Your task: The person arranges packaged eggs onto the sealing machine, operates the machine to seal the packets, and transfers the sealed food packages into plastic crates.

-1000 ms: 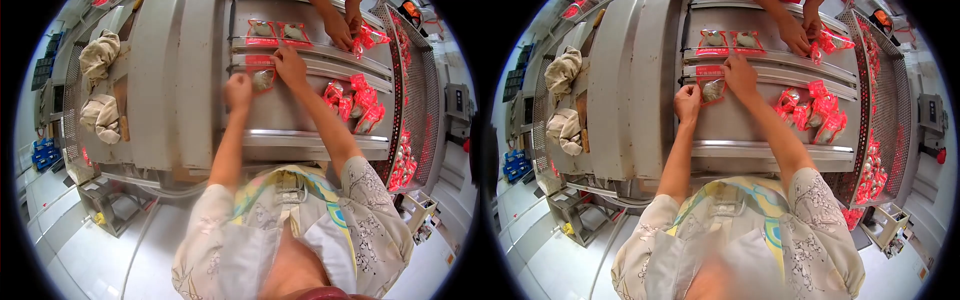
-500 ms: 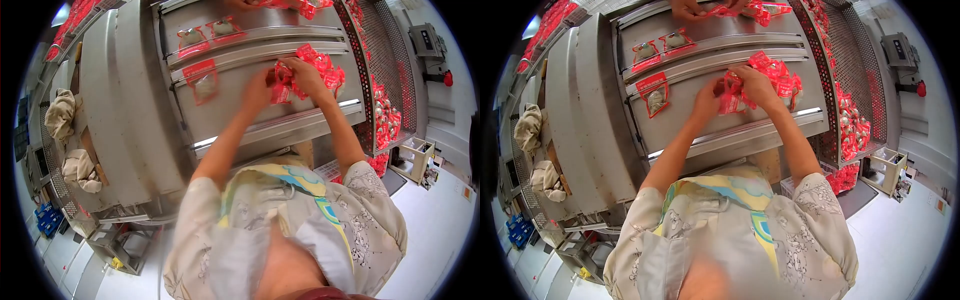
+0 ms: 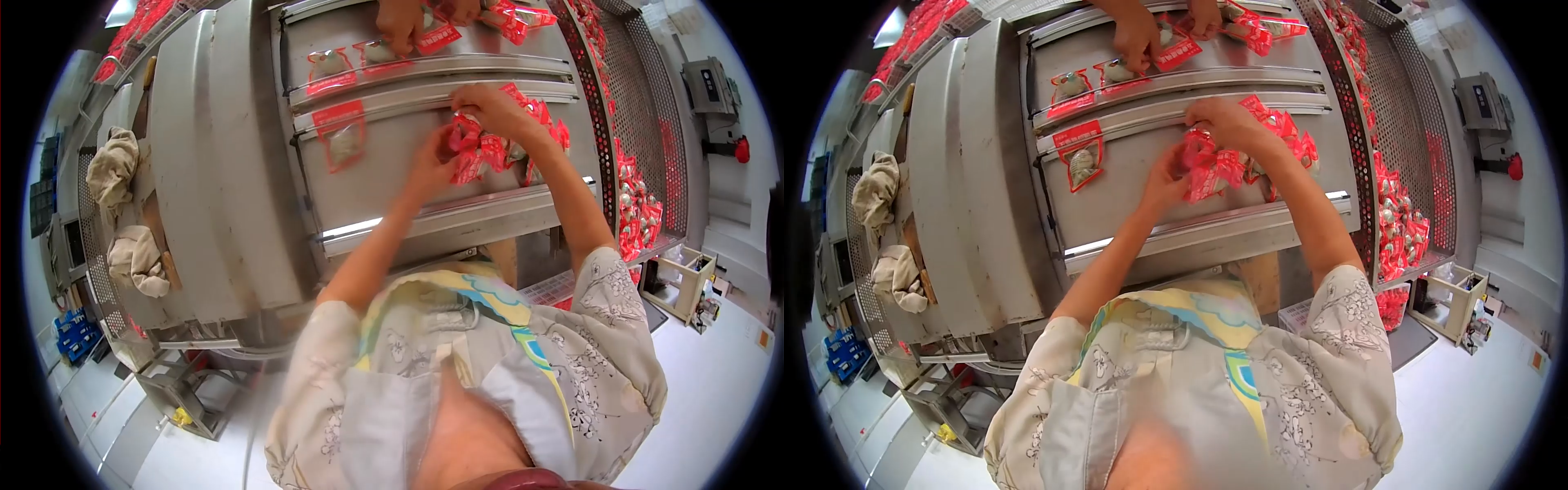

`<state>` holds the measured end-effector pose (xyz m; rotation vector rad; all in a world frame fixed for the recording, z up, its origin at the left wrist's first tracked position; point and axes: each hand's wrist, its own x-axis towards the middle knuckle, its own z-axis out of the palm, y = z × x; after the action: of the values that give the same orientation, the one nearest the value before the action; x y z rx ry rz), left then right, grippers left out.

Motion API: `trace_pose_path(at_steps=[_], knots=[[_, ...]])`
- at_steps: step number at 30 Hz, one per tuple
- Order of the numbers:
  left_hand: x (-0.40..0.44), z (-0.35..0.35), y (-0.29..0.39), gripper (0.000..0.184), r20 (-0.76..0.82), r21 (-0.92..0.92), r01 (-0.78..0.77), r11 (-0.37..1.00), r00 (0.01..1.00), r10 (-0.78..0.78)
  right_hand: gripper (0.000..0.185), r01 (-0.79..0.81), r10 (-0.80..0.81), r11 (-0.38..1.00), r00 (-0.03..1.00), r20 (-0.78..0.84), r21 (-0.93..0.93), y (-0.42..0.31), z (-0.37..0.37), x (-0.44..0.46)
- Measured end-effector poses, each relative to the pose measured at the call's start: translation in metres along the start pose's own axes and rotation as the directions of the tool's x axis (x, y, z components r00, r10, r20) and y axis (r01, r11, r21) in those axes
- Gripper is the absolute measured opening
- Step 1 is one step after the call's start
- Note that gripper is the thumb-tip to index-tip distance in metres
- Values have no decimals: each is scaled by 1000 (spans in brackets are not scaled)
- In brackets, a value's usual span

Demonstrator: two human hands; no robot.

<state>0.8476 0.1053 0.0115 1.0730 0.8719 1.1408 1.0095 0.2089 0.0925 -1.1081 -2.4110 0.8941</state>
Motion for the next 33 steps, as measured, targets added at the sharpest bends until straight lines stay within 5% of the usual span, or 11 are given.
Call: trace_pose_path(at_steps=[4,7,10,13,16,22,25,33], knots=[[1,8,7,66,-104,-100,60,993,992,-70,19,-65,96,984,978,184,-168,-7,-2,0],[2,9,-8,67,-187,-112,-10,994,982,-11,24,-64,87,979,990,114,-192,-1,-13,2],[-2,6,-7,63,-243,143,38,989,970,-2,20,-13,5,995,997,-75,-103,13,-11,-1],[-3,6,21,55,-285,424,-43,905,942,178,14,-218,250,943,962,-105,253,15,0,-5],[8,1,45,47,-243,456,-107,884,940,239,9,-237,427,748,887,-176,621,-1,6,3],[26,-26,33,41,-352,266,-106,958,915,199,13,-158,421,703,878,-227,693,1,42,20],[20,-34,32,39,-408,339,-8,941,900,154,15,-247,496,631,858,-137,736,-1,66,19],[14,-42,-19,34,-602,101,21,995,797,44,19,-260,638,647,701,-320,717,-15,111,14]])
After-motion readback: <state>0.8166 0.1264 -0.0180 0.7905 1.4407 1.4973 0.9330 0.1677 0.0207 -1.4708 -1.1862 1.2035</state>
